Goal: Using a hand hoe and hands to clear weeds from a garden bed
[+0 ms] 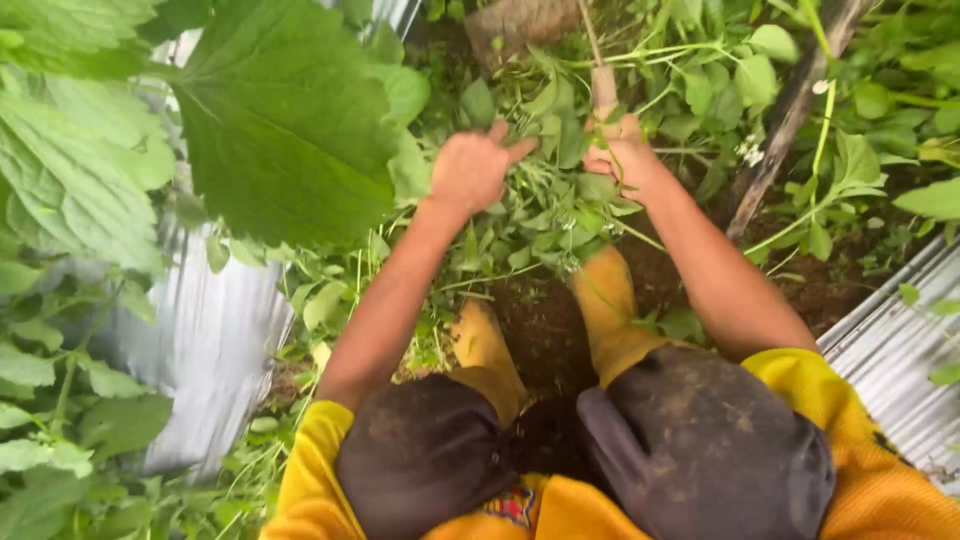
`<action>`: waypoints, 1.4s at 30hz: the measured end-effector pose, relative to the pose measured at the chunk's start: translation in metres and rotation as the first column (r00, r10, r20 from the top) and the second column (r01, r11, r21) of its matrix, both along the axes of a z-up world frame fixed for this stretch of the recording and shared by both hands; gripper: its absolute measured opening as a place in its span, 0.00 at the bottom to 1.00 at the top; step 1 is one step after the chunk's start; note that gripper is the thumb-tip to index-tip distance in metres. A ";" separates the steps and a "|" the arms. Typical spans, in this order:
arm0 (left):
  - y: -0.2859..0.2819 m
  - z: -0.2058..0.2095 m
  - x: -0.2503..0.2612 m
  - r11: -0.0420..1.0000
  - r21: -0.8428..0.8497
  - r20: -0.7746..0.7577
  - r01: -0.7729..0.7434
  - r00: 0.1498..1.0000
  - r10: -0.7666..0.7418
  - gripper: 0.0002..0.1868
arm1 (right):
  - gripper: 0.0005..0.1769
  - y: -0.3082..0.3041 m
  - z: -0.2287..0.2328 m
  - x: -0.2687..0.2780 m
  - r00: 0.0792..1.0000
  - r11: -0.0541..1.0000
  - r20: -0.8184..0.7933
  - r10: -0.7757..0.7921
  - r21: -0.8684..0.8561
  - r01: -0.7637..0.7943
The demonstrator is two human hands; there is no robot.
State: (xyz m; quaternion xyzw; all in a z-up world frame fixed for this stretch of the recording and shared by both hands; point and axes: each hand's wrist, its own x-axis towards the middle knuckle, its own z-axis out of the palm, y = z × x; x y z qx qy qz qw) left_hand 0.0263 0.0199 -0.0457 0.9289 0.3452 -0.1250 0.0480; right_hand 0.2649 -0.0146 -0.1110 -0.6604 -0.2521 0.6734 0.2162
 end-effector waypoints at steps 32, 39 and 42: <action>-0.070 0.017 -0.039 0.992 -0.122 -0.302 0.009 0.952 -0.046 0.26 | 0.14 -0.059 -0.073 -0.080 0.963 0.995 -0.264 0.047 0.098 -0.022; -0.091 -0.036 -0.029 0.982 0.072 -0.282 -0.177 0.940 0.190 0.04 | 0.11 -0.023 -0.019 -0.027 0.845 0.977 -0.503 -0.183 0.003 0.213; -0.087 0.010 -0.036 0.776 -0.553 -0.157 -0.303 0.953 0.260 0.25 | 0.11 0.009 0.021 -0.023 0.675 0.919 -0.684 -0.278 0.016 0.395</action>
